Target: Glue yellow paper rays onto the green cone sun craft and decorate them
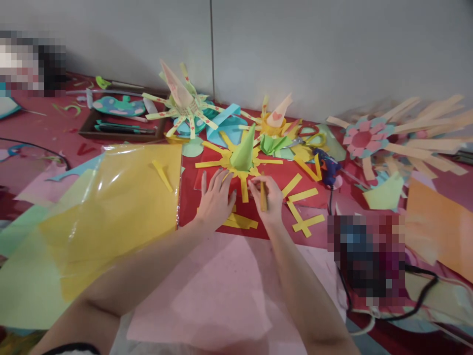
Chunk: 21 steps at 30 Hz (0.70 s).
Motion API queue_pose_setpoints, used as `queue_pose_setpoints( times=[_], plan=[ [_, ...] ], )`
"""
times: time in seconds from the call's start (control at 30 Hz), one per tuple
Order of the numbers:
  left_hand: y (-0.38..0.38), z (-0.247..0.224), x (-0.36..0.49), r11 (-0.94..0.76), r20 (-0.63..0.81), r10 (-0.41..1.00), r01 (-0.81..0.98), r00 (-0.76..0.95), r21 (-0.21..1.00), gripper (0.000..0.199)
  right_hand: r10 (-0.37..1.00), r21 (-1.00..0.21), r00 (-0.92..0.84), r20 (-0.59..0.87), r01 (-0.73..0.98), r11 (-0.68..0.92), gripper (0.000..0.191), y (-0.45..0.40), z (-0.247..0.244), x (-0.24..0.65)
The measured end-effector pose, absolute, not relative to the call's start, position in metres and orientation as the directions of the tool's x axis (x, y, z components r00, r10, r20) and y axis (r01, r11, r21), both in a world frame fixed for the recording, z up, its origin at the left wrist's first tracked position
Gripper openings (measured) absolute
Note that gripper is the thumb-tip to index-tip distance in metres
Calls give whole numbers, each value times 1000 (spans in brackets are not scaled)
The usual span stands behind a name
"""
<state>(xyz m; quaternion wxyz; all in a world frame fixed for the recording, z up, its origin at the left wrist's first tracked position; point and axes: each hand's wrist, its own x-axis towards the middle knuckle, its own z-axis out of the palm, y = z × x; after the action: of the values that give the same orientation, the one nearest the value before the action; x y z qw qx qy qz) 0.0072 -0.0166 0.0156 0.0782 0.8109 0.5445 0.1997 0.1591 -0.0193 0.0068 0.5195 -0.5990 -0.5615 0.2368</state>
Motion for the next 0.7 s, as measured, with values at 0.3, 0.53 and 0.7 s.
queue_pose_setpoints(
  times=[0.3, 0.53, 0.7],
  plan=[
    [-39, 5, 19, -574, 122, 808, 723, 576, 386, 41, 871, -931, 436, 227, 359, 63, 38, -18, 9, 164],
    [-41, 6, 20, -551, 10, 820, 784, 572, 284, 54, 899, -993, 428, 91, 104, 51, 29, -7, 11, 159],
    [-39, 8, 19, -580, -27, 802, 788, 597, 207, 50, 930, -989, 355, 92, 142, 43, 31, 3, 15, 157]
  ],
)
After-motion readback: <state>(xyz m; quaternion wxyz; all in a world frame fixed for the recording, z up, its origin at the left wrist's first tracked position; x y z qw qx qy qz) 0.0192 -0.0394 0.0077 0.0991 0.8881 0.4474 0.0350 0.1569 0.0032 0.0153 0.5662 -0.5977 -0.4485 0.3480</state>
